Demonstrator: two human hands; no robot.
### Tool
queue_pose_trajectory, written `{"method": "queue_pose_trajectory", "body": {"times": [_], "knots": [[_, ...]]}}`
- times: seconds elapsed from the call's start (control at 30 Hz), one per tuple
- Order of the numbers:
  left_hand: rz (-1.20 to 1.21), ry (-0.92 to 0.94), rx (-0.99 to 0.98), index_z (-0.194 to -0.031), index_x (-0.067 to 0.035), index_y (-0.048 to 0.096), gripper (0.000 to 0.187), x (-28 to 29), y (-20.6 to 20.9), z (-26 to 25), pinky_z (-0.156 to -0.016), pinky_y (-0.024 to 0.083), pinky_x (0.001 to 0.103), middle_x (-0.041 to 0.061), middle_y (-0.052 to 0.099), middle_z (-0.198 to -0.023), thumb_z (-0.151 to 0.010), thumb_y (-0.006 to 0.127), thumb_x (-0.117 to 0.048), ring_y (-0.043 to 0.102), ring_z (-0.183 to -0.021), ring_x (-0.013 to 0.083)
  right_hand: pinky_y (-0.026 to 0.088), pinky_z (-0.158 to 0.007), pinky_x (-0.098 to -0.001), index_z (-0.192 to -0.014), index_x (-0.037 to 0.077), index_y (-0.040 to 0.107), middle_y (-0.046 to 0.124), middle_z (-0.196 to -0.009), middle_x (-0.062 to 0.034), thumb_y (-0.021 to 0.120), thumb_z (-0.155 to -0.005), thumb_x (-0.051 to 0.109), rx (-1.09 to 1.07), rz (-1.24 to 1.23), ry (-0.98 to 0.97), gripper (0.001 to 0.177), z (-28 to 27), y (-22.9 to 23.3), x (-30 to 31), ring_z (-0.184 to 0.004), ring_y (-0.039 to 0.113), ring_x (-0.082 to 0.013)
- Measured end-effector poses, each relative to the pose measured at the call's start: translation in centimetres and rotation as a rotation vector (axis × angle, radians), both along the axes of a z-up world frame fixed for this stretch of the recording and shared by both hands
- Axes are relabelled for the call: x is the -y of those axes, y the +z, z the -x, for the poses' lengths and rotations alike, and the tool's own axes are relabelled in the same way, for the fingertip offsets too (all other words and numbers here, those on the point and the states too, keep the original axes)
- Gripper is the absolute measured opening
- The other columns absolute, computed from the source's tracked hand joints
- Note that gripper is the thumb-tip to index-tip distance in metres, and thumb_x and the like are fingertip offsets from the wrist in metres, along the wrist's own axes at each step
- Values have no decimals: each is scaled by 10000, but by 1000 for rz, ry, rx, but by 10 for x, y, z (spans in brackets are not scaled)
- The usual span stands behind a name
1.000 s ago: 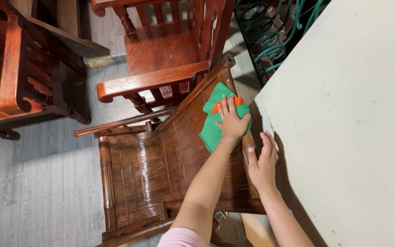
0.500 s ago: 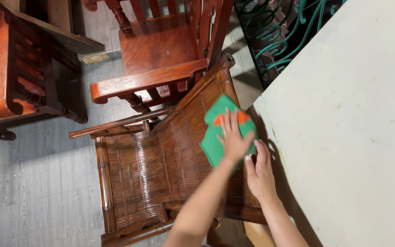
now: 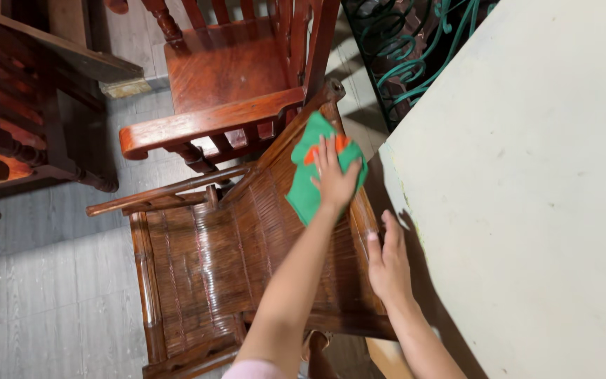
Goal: The person wipes a wooden chair with a green and orange cloth. They clean the backrest, seat, and armrests in a repetitive motion, moving around the chair to reach different areas.
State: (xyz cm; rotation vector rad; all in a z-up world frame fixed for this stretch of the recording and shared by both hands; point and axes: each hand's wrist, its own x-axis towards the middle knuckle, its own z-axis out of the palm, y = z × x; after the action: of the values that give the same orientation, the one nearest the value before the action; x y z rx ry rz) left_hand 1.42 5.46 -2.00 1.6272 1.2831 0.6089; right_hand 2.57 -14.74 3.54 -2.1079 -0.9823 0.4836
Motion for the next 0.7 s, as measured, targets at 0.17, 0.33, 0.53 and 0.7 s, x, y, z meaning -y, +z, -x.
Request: {"method": "queue_pose_trajectory", "body": {"times": [0.17, 0.33, 0.53, 0.7], "knots": [[44, -143, 106, -1658, -170, 96, 834, 157, -16, 68, -1223, -115, 630, 54, -18, -1759, -969, 550, -293, -115, -1608, 310, 389, -1133, -436, -1530, 49, 394, 476, -1529, -192, 419, -1068, 283, 30, -134, -57, 518, -7, -7, 2, -1367, 498, -342], [120, -452, 3, -1663, -115, 89, 892, 280, -13, 134, -1227, -106, 621, 132, -47, -1763, -970, 603, -340, -136, -1613, 369, 353, -1150, -452, -1500, 31, 439, 510, -1509, -196, 406, -1091, 245, -1, -151, -160, 463, -12, -17, 3, -1389, 489, -347], [-101, -452, 3, -1661, -277, 234, 923, 239, -3, 99, -1173, -64, 748, 158, -72, -1761, -840, 655, -292, -135, -1606, 443, 393, -1156, -418, -1431, -2, 493, 559, -1459, -205, 403, -1119, 223, -181, -461, -163, 395, -19, -7, 7, -1369, 529, -302], [-161, -338, -15, -1647, -257, 197, 951, 164, 4, 66, -1163, -31, 763, 112, -16, -1747, -828, 679, -292, -70, -1591, 436, 492, -1092, -400, -1369, 13, 481, 606, -1374, -171, 370, -1136, 189, -343, -686, -99, 312, -36, 31, 43, -1257, 623, -267]]}}
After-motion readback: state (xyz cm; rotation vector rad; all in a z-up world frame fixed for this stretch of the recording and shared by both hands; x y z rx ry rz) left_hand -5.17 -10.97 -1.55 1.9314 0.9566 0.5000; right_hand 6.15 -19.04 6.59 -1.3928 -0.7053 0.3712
